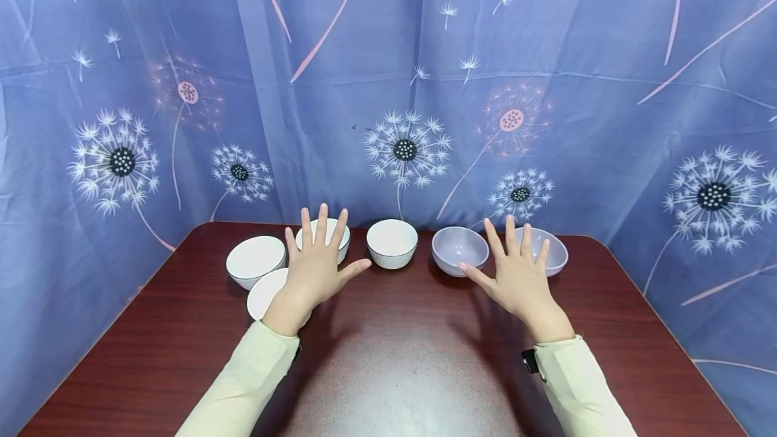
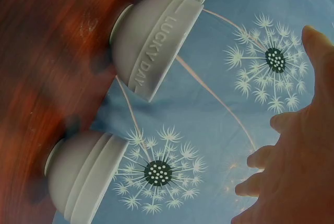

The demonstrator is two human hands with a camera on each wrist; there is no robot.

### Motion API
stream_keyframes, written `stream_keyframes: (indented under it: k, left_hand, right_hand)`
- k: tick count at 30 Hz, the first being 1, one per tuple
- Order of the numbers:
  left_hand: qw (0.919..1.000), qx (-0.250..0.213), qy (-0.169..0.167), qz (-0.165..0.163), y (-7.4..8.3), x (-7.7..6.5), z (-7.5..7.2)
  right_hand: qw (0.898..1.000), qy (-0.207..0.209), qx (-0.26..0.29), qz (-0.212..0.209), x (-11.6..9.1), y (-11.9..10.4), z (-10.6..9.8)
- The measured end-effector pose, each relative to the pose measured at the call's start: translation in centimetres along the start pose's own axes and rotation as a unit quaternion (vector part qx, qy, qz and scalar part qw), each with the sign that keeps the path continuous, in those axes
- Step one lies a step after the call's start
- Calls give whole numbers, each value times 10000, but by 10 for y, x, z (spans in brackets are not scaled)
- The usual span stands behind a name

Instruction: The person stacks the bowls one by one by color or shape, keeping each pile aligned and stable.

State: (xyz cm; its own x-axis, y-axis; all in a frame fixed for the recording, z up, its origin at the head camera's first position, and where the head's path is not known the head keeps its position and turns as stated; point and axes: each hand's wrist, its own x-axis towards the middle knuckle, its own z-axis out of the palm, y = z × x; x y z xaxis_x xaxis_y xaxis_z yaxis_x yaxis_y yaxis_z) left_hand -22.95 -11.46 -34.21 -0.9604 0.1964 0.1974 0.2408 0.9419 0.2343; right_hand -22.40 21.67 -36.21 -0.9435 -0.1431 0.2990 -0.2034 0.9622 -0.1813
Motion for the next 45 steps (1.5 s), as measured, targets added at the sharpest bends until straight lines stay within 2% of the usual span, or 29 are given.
stream_keyframes:
  k: [14,19,26,34,45]
  left_hand:
    - [9996,-161,178,136,-1,-3,-4]
    - [9988,-189,380,263,-4,-6,-5]
    - [9966,-123,704,411,-12,-7,-5]
    - [9934,-196,1014,493,-22,-10,-14]
    - [9924,-334,1109,424,-37,-16,-24]
  right_hand:
    - [9997,147,164,-120,3,-11,-4]
    - [9991,218,296,-206,6,-16,-3]
    - [9974,425,446,-386,12,-24,-3]
    - [9942,539,696,-611,17,-35,-3]
    - [9881,642,1119,-832,24,-54,1]
